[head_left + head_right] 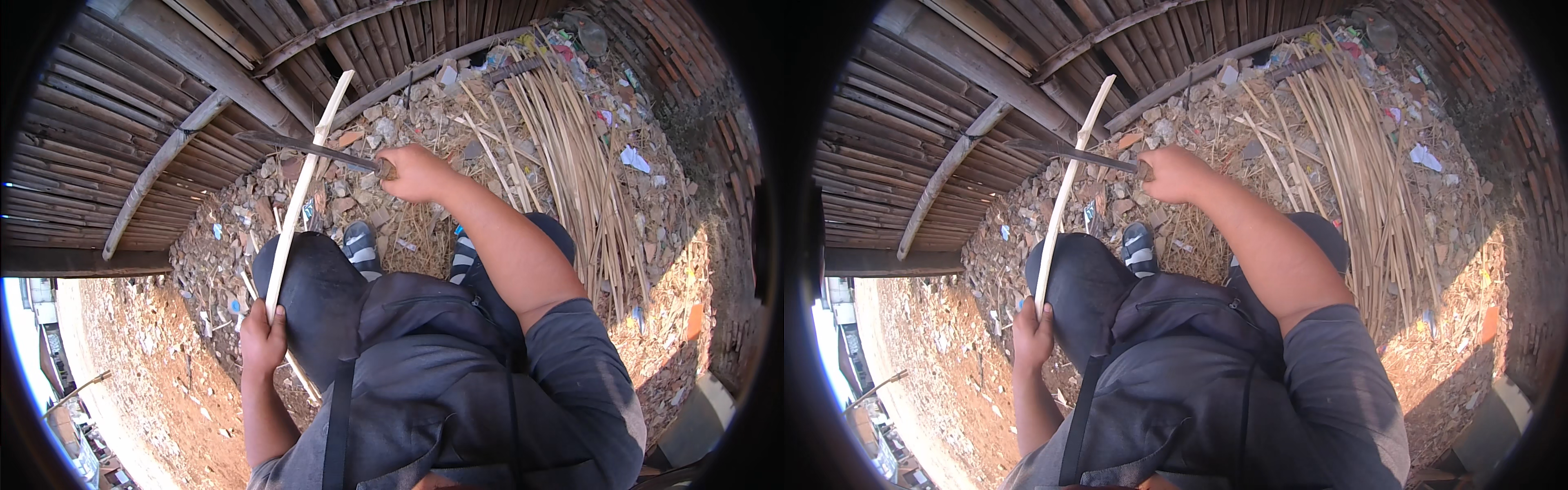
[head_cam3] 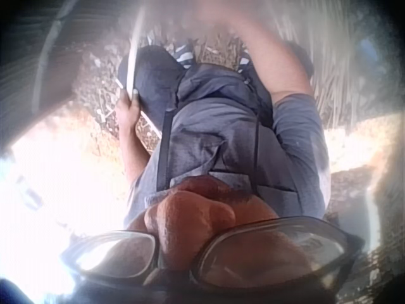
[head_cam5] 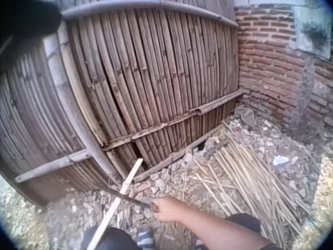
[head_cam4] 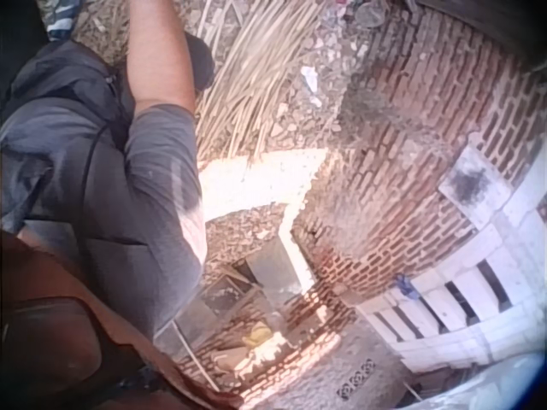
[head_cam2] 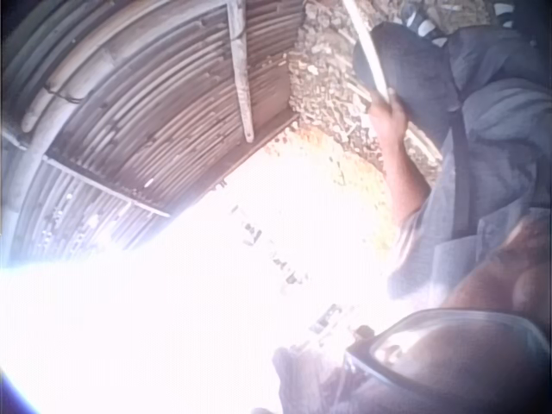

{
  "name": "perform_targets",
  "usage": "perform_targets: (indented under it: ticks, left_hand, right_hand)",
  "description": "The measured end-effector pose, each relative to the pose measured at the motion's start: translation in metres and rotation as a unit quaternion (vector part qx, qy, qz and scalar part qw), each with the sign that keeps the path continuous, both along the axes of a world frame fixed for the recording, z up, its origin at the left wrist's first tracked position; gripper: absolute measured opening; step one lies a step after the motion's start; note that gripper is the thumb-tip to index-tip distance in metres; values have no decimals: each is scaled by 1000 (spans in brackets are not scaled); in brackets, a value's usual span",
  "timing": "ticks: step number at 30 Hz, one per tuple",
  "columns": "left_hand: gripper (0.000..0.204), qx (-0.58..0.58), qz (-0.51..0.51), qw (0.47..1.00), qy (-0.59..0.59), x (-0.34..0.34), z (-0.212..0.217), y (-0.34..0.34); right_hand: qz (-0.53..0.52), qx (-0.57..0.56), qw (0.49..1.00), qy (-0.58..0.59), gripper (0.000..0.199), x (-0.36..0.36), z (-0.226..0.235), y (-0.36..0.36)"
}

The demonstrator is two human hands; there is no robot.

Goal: The person holds bamboo strips and shaves them down using a knife.

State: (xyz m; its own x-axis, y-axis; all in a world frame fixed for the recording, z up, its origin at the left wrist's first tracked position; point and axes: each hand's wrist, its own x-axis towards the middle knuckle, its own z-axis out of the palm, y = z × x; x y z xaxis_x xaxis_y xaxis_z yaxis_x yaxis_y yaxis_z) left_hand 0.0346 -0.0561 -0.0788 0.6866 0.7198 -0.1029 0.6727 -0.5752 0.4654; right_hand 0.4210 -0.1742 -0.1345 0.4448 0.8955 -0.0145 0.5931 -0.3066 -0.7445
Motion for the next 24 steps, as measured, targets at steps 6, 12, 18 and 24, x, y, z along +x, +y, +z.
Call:
perform_targets:
  ticks: [6,12,18,24]
  left_hand:
    - [29,15,-1,1000,1,-1,0,-2]
    - [29,15,-14,1000,0,3,1,0]
    - [29,8,1,1000,0,0,2,-2]
    - [30,37,-22,999,22,3,3,0]
  right_hand:
    - [54,-74,995,-36,45,13,11,-2]
    - [-51,-40,998,-27,49,21,11,-8]
    - [46,-84,992,-79,48,-6,26,-1]
    - [-54,-45,997,-30,38,33,3,-11]
